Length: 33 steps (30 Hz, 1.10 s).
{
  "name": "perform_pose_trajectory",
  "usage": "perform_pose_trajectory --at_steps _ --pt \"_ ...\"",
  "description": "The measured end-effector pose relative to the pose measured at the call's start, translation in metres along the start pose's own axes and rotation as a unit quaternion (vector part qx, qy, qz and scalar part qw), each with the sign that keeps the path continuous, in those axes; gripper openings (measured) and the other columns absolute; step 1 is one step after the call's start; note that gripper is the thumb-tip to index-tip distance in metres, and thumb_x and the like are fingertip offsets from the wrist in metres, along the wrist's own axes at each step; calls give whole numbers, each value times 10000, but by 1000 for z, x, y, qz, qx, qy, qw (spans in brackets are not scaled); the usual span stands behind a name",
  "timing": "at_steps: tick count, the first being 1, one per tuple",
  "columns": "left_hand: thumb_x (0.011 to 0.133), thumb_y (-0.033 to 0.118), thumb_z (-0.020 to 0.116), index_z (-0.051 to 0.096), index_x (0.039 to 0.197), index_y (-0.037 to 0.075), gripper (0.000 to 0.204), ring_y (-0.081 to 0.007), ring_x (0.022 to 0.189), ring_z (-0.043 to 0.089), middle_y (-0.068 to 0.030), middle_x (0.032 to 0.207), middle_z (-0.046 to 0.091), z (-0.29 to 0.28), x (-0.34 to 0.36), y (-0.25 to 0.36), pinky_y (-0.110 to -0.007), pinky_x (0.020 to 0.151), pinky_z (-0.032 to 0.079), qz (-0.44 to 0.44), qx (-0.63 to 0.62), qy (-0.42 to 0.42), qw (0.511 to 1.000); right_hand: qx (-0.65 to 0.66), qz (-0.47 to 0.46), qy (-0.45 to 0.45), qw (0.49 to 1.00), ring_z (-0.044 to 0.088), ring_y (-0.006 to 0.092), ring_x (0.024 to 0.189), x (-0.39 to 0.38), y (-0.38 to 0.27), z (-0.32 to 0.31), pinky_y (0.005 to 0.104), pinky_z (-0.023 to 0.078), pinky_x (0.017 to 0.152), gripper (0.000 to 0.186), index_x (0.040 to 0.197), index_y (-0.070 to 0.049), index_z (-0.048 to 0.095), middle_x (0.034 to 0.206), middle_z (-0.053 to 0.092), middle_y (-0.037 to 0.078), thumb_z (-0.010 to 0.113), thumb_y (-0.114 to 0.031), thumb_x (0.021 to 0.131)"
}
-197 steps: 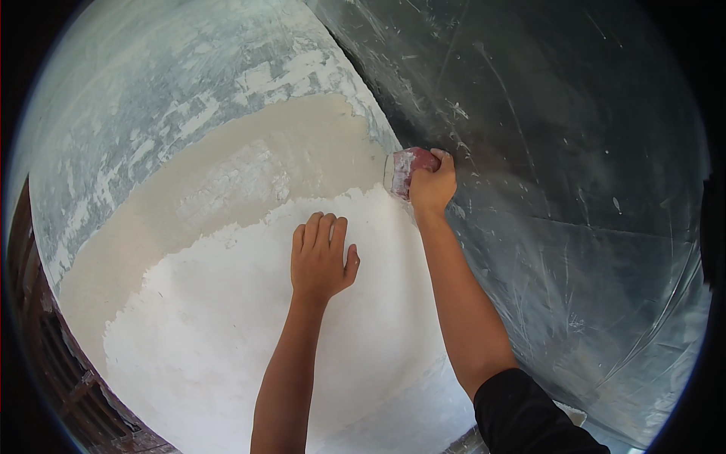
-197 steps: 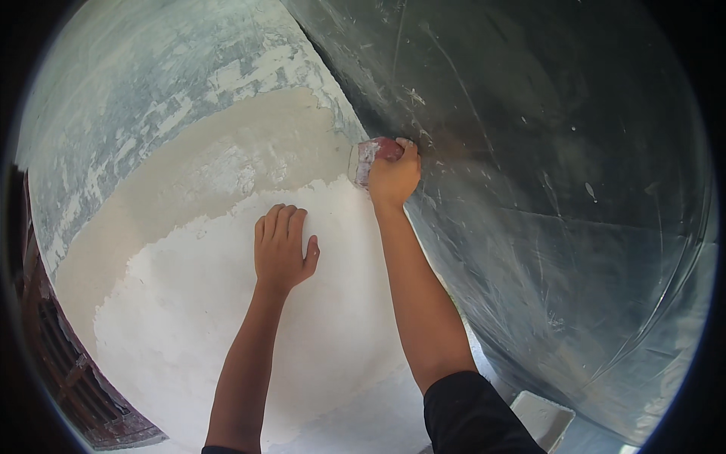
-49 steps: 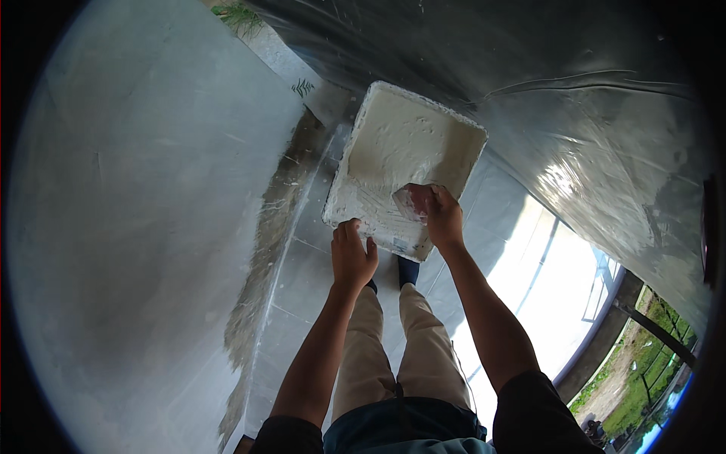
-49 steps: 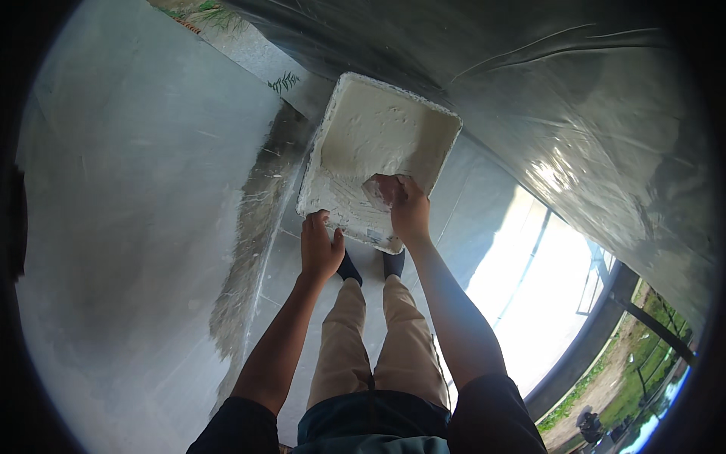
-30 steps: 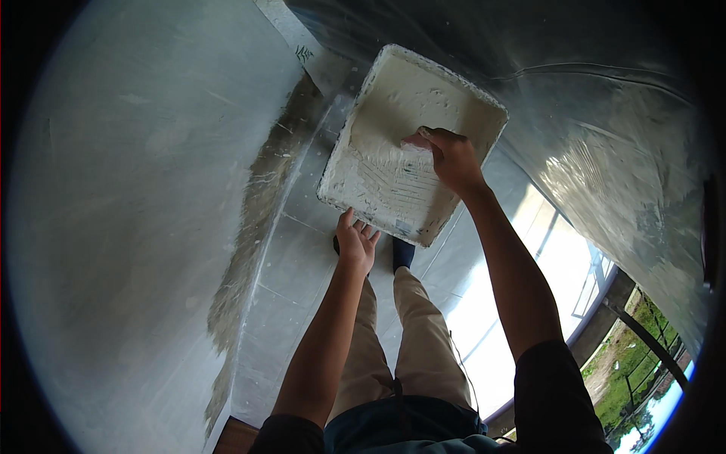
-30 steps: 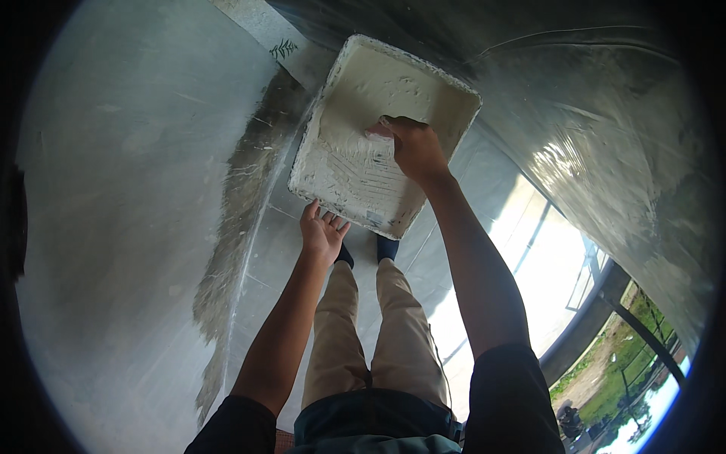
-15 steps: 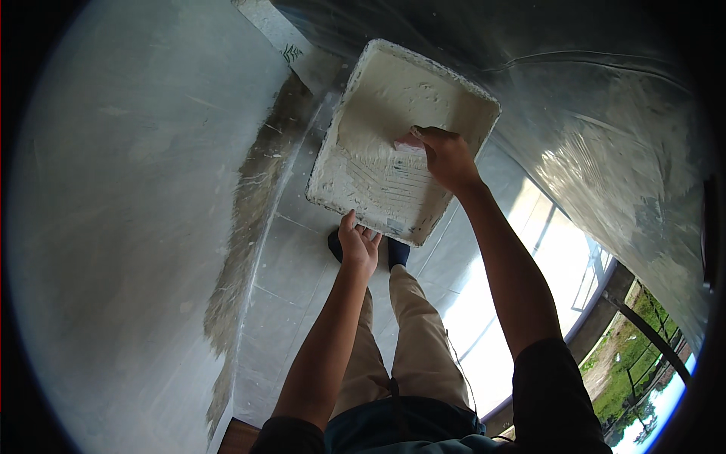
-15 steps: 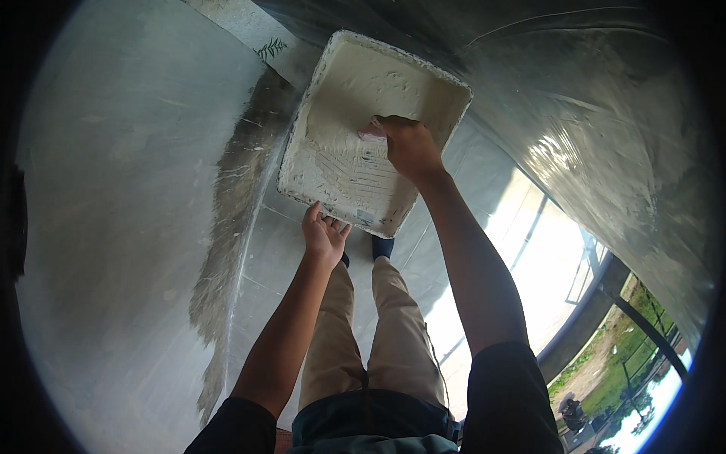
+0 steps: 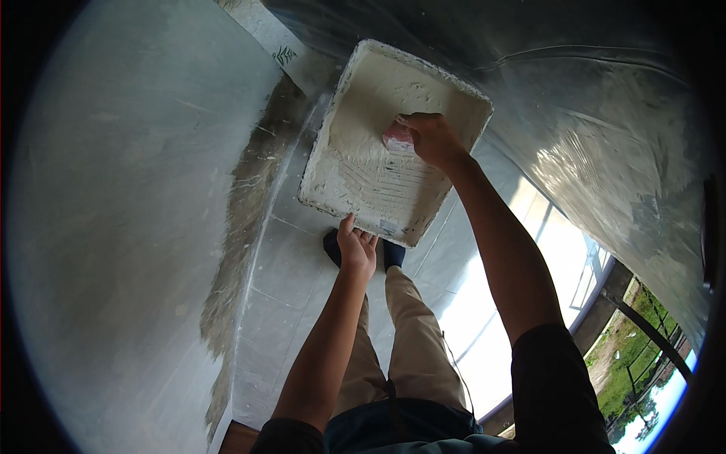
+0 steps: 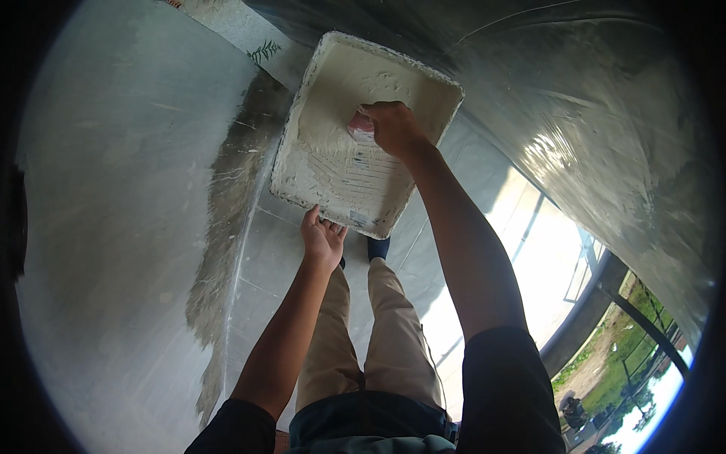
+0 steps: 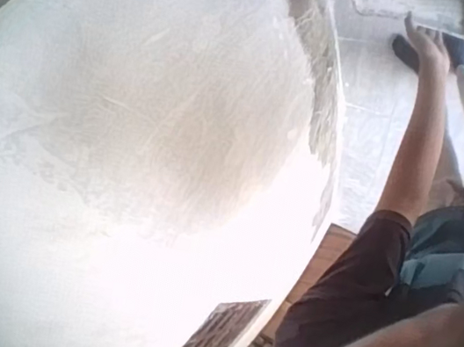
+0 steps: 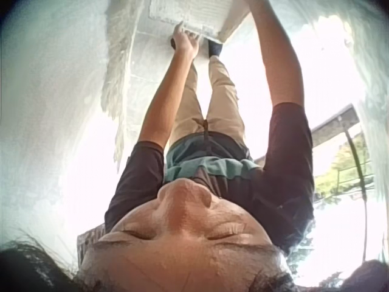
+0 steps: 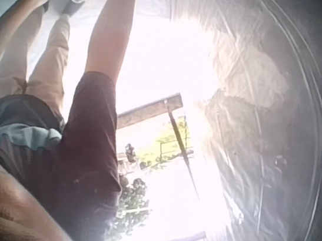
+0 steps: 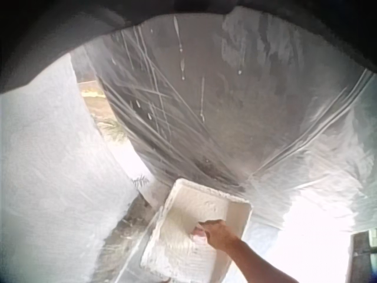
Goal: The person applies plaster to a wall using a putty knife, taking the plaster from a bucket and spreading it onto the wall.
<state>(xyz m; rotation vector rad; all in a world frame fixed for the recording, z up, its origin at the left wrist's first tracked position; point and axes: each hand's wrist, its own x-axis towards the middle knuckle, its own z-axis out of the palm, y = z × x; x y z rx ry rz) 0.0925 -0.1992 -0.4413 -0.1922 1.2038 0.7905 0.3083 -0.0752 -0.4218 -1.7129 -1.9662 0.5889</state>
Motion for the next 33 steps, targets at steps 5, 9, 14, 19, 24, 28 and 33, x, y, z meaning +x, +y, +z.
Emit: perform_pose_trajectory --at_steps 5,9,14,19,24,28,33 --pt "910 427 525 343 1403 102 618 -239 1359 317 -81 1458 352 -1 0 1 -420 1128 171 6 -1 13 1000 19 20 4 1000 665 348 835 -1 3 3 374 538 757 301 1099 -47 684 941 669 201 569 42 835" --pt "916 449 477 302 1450 114 654 -213 1383 278 -63 1493 309 -2 -1 2 -421 1150 130 5 14 0 1000 20 34 2 999 667 352 851 -2 8 5 371 537 773 299 1112 -51 681 966 670 212 572 23 843" --pt "913 441 492 322 1433 116 637 -210 1364 300 -58 1471 329 0 -2 1 -419 1142 153 2 11 3 1000 44 91 -22 995 671 349 903 1 16 4 367 531 820 300 1147 -56 669 1032 661 234 578 -25 863" --pt "912 436 503 327 1429 121 630 -211 1360 305 -56 1468 330 -4 1 1 -420 1140 160 8 4 -4 1000 47 124 -26 991 662 347 958 -2 14 3 356 519 876 307 1157 -66 666 1060 661 224 588 -36 861" --pt "914 436 498 340 1420 119 617 -211 1352 315 -56 1455 346 -2 -2 0 -420 1138 162 12 7 -14 1000 53 156 -13 986 654 345 984 -15 18 2 367 515 895 301 1158 -67 663 1076 659 215 595 -65 865" --pt "917 434 491 362 1405 118 596 -208 1343 327 -52 1448 364 -1 -1 1 -417 1136 166 9 8 0 1000 44 141 -15 989 656 343 978 -14 13 2 375 512 890 305 1164 -67 659 1067 660 214 584 -80 869" --pt "918 437 486 342 1417 115 612 -216 1366 306 -63 1466 344 -3 1 -3 -422 1141 153 14 8 -14 1000 61 156 -19 986 667 338 947 -27 16 7 364 511 873 319 1172 -70 656 1041 660 229 574 -77 864"
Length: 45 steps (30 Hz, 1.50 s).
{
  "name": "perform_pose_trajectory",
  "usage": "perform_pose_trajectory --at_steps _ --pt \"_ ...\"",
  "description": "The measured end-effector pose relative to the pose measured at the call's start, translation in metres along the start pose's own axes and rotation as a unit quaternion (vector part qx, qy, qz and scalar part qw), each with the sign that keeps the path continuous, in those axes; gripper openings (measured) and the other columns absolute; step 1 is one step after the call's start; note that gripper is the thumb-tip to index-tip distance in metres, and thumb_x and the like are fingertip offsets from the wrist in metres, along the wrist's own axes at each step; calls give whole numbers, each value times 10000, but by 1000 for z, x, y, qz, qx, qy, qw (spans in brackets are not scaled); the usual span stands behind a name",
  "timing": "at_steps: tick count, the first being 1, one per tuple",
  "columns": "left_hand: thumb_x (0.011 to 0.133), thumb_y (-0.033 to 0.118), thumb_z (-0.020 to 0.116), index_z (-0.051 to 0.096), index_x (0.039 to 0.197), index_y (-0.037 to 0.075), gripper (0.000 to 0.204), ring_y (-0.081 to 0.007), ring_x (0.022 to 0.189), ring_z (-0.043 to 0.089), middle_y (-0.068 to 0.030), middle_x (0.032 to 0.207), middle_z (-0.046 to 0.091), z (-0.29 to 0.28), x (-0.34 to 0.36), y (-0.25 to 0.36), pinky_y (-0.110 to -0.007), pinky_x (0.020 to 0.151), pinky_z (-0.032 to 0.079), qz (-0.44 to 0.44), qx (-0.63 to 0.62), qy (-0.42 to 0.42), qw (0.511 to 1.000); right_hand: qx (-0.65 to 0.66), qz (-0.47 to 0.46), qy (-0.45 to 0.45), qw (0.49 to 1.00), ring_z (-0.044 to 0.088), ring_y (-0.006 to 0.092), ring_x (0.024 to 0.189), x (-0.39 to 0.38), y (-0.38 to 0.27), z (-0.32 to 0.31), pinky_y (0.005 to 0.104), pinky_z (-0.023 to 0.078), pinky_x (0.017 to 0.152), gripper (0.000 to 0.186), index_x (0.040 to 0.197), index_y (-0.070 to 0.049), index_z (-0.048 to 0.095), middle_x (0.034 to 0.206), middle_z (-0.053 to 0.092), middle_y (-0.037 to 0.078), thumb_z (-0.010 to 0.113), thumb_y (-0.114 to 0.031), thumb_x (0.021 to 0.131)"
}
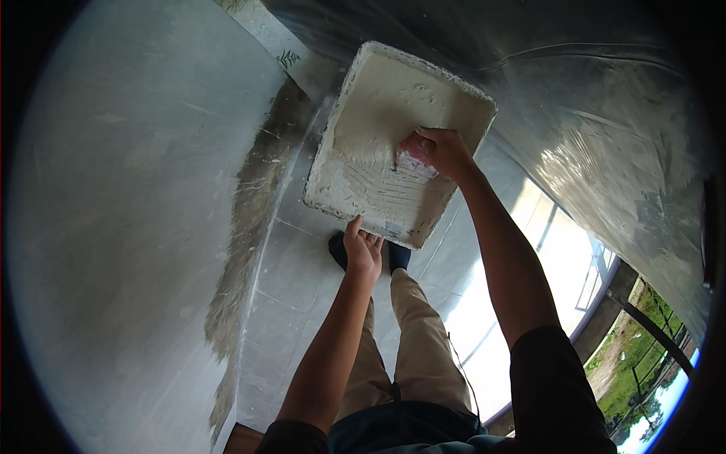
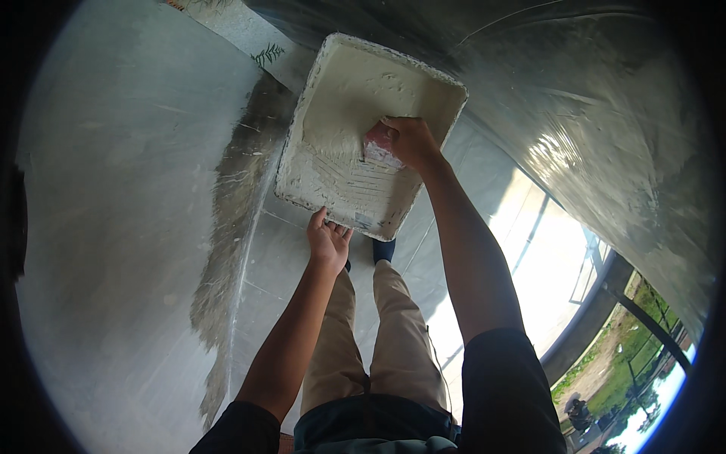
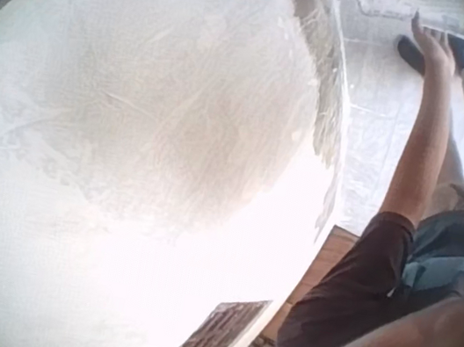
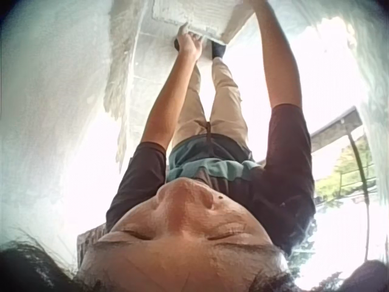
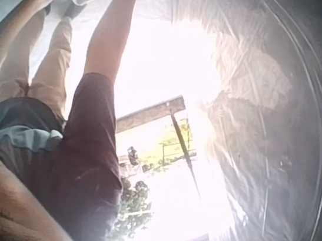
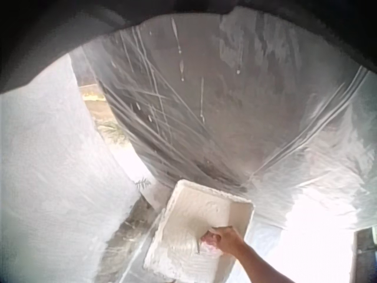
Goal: The person applies plaster to a wall using a putty knife, taking the plaster from a bucket and spreading it onto the wall.
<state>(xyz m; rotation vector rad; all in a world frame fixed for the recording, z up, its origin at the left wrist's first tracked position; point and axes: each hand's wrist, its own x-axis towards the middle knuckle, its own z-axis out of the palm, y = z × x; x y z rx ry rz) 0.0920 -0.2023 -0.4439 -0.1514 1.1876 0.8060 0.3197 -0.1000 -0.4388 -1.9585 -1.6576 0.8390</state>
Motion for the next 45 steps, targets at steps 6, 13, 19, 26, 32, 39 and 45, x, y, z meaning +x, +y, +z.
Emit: perform_pose_trajectory --at_steps 6,13,19,26,32,39,45 --pt "921 431 488 321 1429 109 624 -233 1379 292 -83 1479 326 -1 -2 0 -437 1144 147 2 4 7 1000 30 31 -46 998 673 343 908 -31 -14 16 371 534 821 289 1139 -58 672 1011 669 224 589 -47 863" --pt "915 458 501 206 1505 108 747 -287 1448 200 -146 1568 197 -12 -19 22 -466 1143 170 62 113 103 986 178 142 -36 973 686 249 761 -52 -31 7 344 515 715 316 1156 -30 645 869 690 187 562 -71 855" --pt "898 481 511 300 1452 142 683 -277 1353 344 -115 1501 325 -28 -38 83 -466 1084 262 162 203 138 956 500 150 -24 852 617 145 699 -43 -79 -18 294 517 608 273 1121 78 600 778 634 81 512 -24 884" --pt "926 458 467 290 1464 117 661 -320 1335 368 -137 1475 354 32 -99 156 -506 1066 299 215 164 61 961 688 95 -68 716 638 224 901 -17 -160 -88 377 541 803 290 1183 49 560 1041 630 119 524 -9 902" --pt "941 422 451 295 1451 58 646 -335 1279 434 -156 1446 384 98 -176 219 -509 1058 314 285 159 -13 945 720 8 -131 682 619 241 1021 -9 -251 -152 389 508 933 293 1194 34 532 1150 605 138 460 41 910" --pt "942 423 455 294 1435 67 628 -312 1225 484 -160 1410 430 133 -271 288 -465 991 375 412 211 -62 884 746 -66 -129 650 633 236 1051 -10 -342 -186 380 504 958 352 1223 11 514 1160 622 126 429 36 882" --pt "946 366 457 333 1408 74 561 -296 1190 521 -146 1349 494 139 -341 334 -442 959 406 489 269 -44 829 736 -107 -123 657 630 220 1055 -25 -415 -204 373 510 949 295 1218 -6 537 1176 626 96 434 -4 942"
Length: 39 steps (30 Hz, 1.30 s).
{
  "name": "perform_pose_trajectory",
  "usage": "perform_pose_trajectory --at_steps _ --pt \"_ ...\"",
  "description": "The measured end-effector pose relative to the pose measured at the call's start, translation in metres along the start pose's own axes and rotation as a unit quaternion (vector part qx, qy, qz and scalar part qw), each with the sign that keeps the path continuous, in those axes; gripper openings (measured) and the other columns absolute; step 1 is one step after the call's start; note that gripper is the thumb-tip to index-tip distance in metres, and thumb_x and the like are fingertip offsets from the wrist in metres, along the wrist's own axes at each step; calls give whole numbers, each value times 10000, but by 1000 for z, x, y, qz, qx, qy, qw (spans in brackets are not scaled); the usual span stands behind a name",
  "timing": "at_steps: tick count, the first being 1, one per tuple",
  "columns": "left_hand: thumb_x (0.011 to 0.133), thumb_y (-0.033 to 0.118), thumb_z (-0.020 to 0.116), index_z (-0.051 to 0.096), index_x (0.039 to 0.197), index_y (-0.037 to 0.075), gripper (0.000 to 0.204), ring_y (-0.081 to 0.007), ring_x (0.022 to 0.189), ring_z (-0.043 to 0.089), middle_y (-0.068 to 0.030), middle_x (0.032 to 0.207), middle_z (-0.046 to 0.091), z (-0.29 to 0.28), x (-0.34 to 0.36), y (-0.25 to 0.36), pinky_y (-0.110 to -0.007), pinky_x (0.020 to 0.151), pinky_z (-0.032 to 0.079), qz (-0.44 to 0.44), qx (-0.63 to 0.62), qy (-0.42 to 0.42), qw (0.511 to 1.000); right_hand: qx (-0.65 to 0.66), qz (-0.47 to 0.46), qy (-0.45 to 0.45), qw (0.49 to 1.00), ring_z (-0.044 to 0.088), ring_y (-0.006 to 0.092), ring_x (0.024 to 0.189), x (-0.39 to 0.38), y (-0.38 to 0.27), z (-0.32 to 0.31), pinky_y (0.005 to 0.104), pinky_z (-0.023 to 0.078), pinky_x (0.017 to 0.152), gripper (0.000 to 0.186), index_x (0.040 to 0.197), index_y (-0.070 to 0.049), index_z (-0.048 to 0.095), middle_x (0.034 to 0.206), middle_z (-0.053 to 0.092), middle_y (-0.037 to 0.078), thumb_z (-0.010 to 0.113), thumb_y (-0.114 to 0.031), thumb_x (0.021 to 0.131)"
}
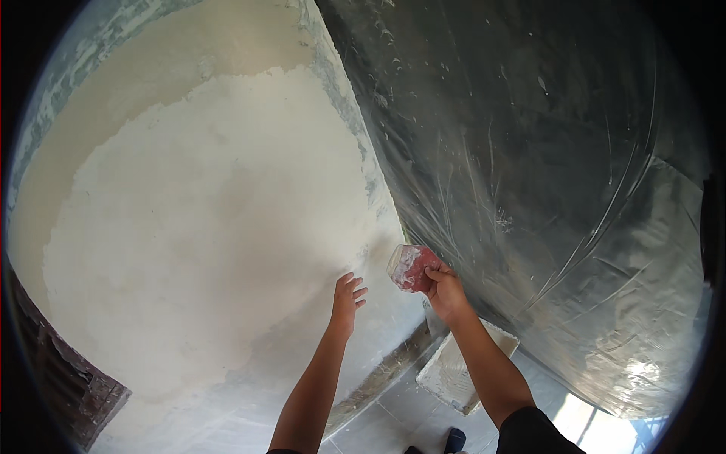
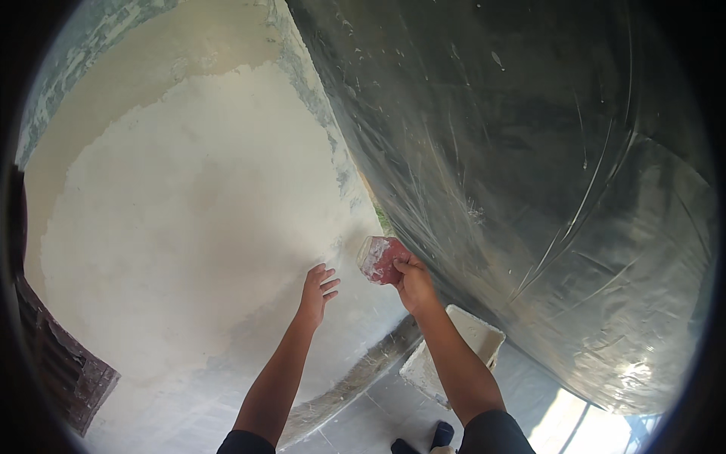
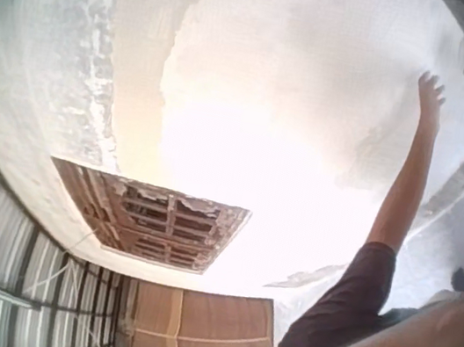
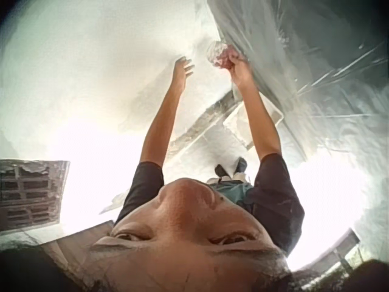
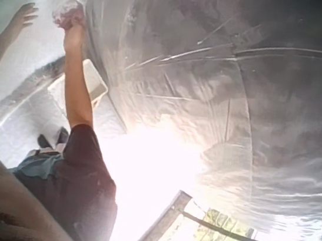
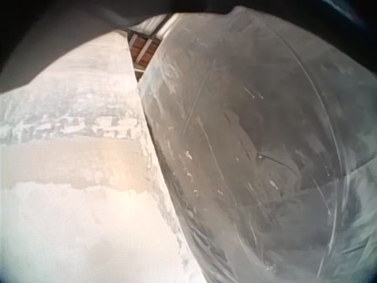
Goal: The person applies plaster to a wall using a putty knife, taking the plaster from a bucket and spreading it onto the wall.
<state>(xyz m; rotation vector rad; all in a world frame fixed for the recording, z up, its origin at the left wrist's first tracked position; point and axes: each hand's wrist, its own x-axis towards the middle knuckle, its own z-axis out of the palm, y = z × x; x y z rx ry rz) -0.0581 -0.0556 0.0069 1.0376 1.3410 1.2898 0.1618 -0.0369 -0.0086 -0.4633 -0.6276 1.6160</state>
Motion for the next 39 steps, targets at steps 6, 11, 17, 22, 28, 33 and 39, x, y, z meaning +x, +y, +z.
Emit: perform_pose_trajectory --at_steps 6,11,17,22,28,33,39 --pt "932 352 496 368 1387 75 548 -267 1167 534 -102 1300 526 -26 -7 73 -432 941 418 80 33 -5 996 51 -26 -42 997 610 199 1088 6 -12 67 364 507 951 289 1244 -45 529 1213 607 82 419 -40 977" --pt "934 338 501 376 1386 53 549 -275 1254 468 -131 1352 488 -46 -18 128 -425 1000 395 154 96 -18 983 30 -56 -40 997 587 187 1099 4 -23 121 357 468 966 274 1240 -37 528 1202 602 85 429 -61 986" --pt "938 322 493 376 1383 39 541 -257 1246 461 -135 1343 494 -54 -25 176 -422 1017 388 215 136 -27 967 47 -82 -88 992 583 184 1106 17 -40 160 357 468 968 274 1249 -39 521 1212 595 84 417 -68 997" --pt "944 260 503 398 1368 39 490 -221 1203 483 -132 1317 520 -61 -27 219 -396 988 402 265 137 -7 955 66 -94 -143 983 588 185 1107 35 -64 208 354 477 963 278 1261 -37 509 1232 581 87 397 -67 1008" --pt "900 94 551 491 1272 28 383 -217 1157 520 -118 1213 588 -68 -37 283 -360 955 421 448 250 78 854 3 -200 -177 964 585 169 1110 53 -84 269 334 470 974 311 1300 7 488 1216 592 88 413 -62 1006" --pt "735 38 593 520 1194 32 465 -333 1146 488 -137 1183 544 -98 -52 354 -440 954 378 654 600 231 398 -106 -367 -134 914 603 178 995 62 -81 324 271 444 915 321 1271 41 535 1104 647 125 448 -36 972" --pt "755 108 584 512 1205 10 467 -365 1206 442 -169 1232 507 -155 -54 389 -458 1003 335 642 624 312 319 -259 -553 -146 779 590 371 1139 41 -74 382 365 486 945 367 1265 25 538 1221 603 231 471 74 907"
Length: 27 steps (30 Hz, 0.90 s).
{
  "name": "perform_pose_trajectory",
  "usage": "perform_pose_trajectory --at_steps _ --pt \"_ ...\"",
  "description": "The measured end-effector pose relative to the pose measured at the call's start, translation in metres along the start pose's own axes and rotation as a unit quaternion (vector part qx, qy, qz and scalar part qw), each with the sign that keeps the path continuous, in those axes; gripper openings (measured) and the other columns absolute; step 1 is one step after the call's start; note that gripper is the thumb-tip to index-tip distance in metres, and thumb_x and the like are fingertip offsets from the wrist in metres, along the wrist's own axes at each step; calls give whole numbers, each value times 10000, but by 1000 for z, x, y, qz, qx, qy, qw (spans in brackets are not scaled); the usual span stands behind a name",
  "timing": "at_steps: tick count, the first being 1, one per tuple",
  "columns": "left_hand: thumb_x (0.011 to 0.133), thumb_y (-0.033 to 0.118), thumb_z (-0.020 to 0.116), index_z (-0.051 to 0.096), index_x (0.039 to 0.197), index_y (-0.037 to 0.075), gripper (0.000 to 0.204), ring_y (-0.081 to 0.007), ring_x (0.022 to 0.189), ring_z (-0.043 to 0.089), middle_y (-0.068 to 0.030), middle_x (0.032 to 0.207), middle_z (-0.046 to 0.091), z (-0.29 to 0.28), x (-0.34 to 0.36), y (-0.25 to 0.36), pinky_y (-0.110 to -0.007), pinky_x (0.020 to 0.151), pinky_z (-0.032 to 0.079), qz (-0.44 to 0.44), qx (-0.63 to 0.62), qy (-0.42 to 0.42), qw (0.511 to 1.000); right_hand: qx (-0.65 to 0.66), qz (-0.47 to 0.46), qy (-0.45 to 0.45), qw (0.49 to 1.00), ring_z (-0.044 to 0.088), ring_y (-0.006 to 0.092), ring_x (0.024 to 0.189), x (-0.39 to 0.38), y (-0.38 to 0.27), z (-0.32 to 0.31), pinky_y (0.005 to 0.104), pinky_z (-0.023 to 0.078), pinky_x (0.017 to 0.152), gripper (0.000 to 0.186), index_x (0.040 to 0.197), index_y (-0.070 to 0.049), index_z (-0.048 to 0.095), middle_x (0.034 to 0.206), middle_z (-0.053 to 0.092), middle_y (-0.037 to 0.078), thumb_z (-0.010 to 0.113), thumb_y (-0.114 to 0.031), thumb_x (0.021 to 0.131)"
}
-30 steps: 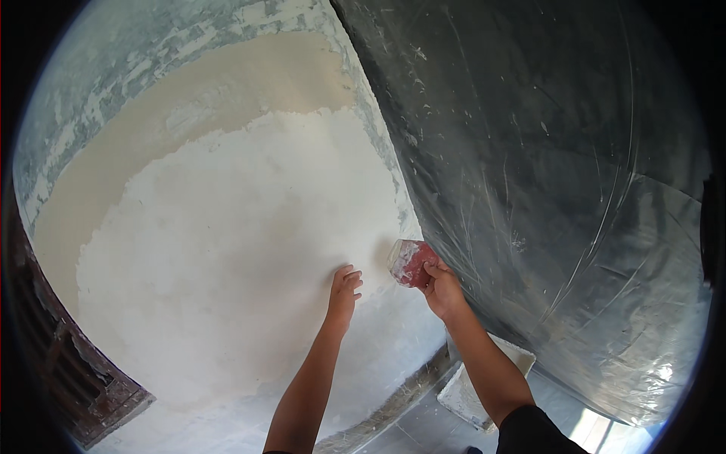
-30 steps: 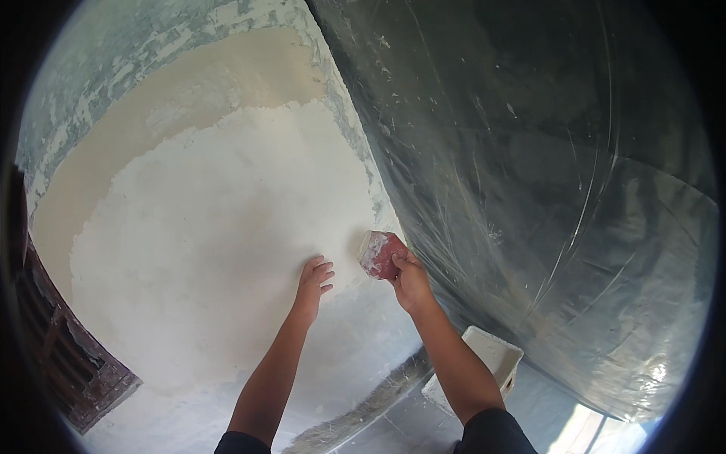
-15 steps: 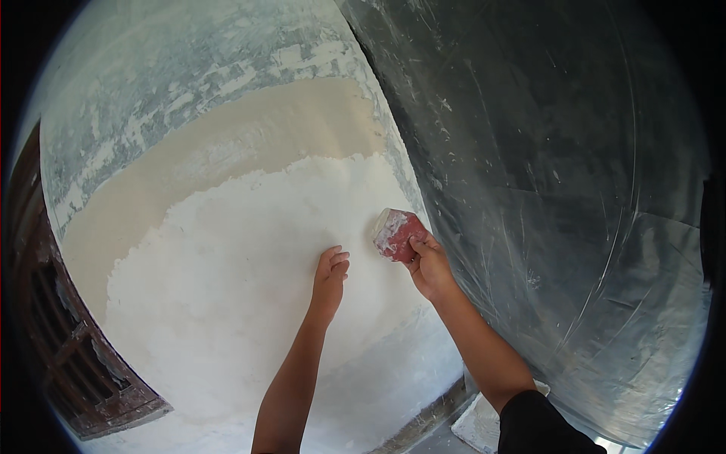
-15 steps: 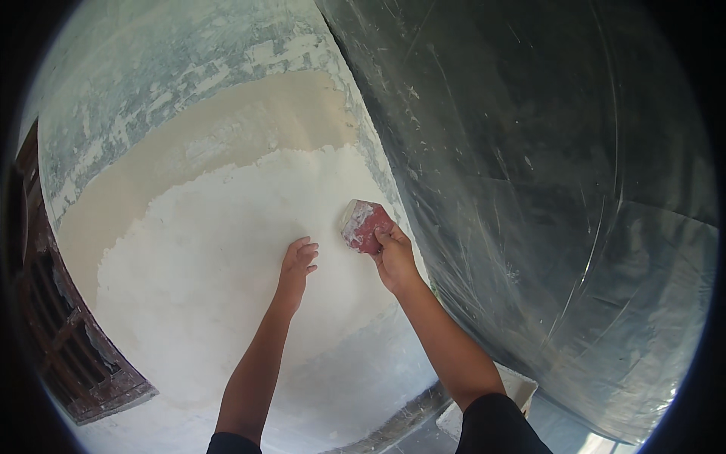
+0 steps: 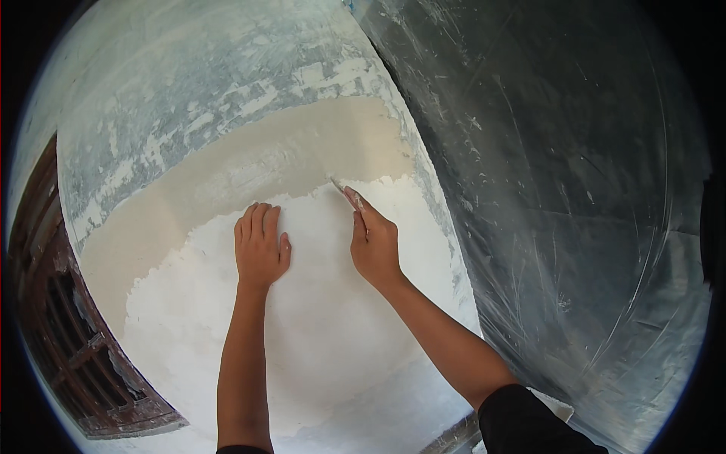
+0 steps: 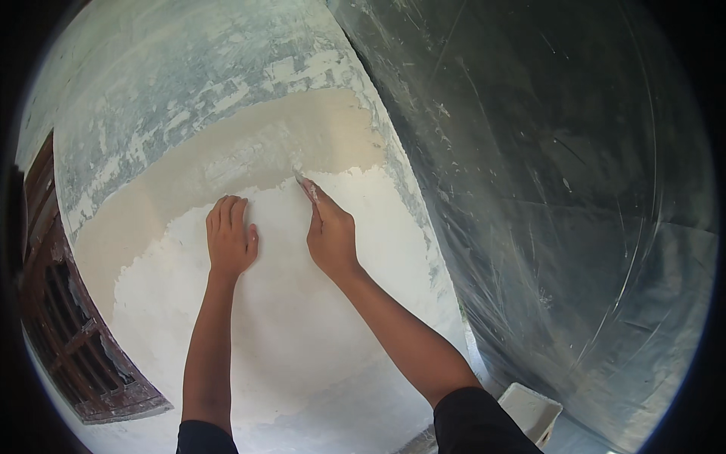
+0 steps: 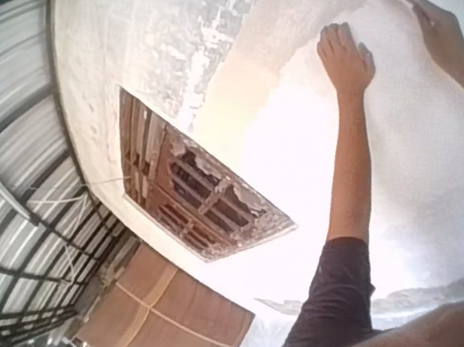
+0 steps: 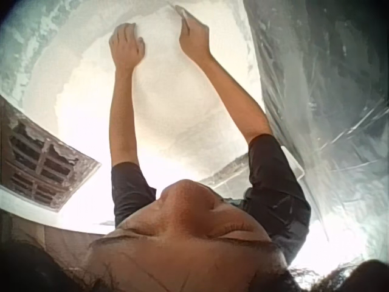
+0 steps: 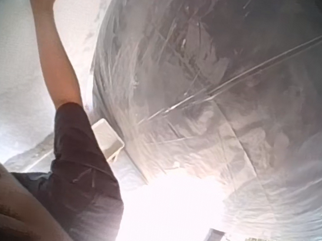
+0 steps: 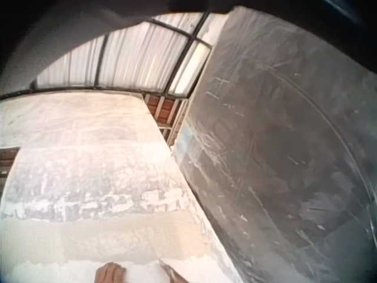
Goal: The person applies plaster to a wall using a putty knife, taking the plaster from a bucket and spreading it onto the wall.
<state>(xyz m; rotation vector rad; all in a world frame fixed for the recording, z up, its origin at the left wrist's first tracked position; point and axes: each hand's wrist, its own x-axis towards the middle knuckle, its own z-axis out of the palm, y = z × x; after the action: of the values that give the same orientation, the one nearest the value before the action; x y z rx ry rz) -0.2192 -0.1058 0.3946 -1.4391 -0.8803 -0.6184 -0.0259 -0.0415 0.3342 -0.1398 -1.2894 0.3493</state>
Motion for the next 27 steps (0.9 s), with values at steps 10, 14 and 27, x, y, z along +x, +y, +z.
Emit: perform_pose_trajectory --at_steps 10,14,27 --pt "773 207 592 520 1159 10 439 -363 1154 474 -168 1165 532 8 -8 -3 -462 947 364 -3 -16 69 998 -274 -178 51 944 458 372 1298 -13 40 73 487 397 1058 523 1304 0 539 1352 527 182 537 100 790" --pt "766 206 605 518 1152 10 442 -365 1146 477 -168 1153 533 9 -6 -1 -462 944 364 -2 -29 79 996 -317 -168 53 932 450 401 1292 -21 47 95 491 385 1065 513 1305 14 537 1361 511 195 541 86 797" --pt "735 174 618 520 1150 23 452 -350 1160 467 -155 1152 532 8 -3 -2 -453 948 354 0 -22 53 998 -137 -63 154 977 609 341 886 30 17 13 404 491 785 567 1359 52 439 972 588 206 481 134 800"
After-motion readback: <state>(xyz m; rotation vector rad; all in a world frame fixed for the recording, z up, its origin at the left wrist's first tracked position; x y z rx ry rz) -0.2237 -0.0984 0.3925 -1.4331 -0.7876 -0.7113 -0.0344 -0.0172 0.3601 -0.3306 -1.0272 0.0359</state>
